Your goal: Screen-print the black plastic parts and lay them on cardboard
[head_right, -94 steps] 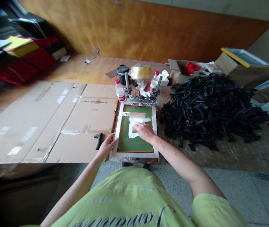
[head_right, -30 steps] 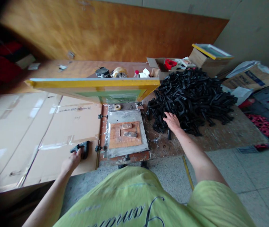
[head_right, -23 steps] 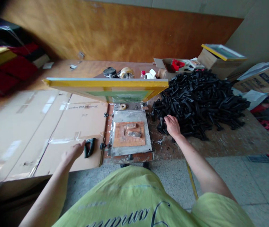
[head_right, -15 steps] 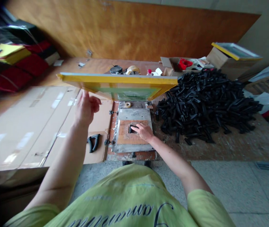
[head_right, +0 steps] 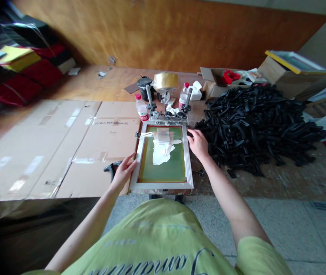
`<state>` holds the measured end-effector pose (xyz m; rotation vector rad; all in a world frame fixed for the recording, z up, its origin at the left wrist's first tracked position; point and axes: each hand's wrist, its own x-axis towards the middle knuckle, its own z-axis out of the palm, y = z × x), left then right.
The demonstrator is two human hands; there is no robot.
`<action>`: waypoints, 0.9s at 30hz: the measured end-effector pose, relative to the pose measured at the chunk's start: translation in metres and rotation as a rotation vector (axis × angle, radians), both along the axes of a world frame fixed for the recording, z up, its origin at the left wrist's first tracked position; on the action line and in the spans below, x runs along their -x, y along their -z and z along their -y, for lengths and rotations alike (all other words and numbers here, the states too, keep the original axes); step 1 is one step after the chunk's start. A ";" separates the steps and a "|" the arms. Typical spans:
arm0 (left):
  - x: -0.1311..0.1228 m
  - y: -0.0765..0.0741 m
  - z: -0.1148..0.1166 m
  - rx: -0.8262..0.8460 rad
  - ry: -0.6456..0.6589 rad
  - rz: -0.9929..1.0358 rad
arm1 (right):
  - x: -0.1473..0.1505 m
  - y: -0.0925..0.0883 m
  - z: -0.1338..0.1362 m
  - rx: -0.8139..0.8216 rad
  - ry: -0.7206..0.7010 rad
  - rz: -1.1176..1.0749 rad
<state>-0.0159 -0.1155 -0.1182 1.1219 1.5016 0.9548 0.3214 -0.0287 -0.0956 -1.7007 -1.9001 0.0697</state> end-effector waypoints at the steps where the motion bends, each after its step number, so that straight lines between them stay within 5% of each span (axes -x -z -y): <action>1: -0.001 0.013 0.000 0.011 -0.009 -0.024 | 0.011 -0.006 -0.009 -0.007 -0.053 0.028; 4: -0.001 0.037 -0.005 0.056 -0.011 -0.117 | 0.056 -0.016 -0.027 0.099 -0.246 0.200; 8: 0.003 0.046 -0.011 0.098 0.022 -0.172 | 0.090 -0.007 -0.013 0.299 -0.347 0.344; 13: 0.004 0.047 -0.009 0.112 0.019 -0.166 | 0.077 0.004 0.036 0.309 -0.563 0.430; 16: 0.004 0.049 -0.008 0.101 0.029 -0.177 | 0.067 -0.002 0.041 0.317 -0.734 0.452; 22: 0.004 0.050 -0.008 0.084 0.027 -0.147 | 0.076 0.004 0.035 0.224 -0.572 0.365; 27: 0.000 0.043 -0.006 0.123 0.021 -0.081 | 0.073 0.017 0.054 0.245 -0.659 0.354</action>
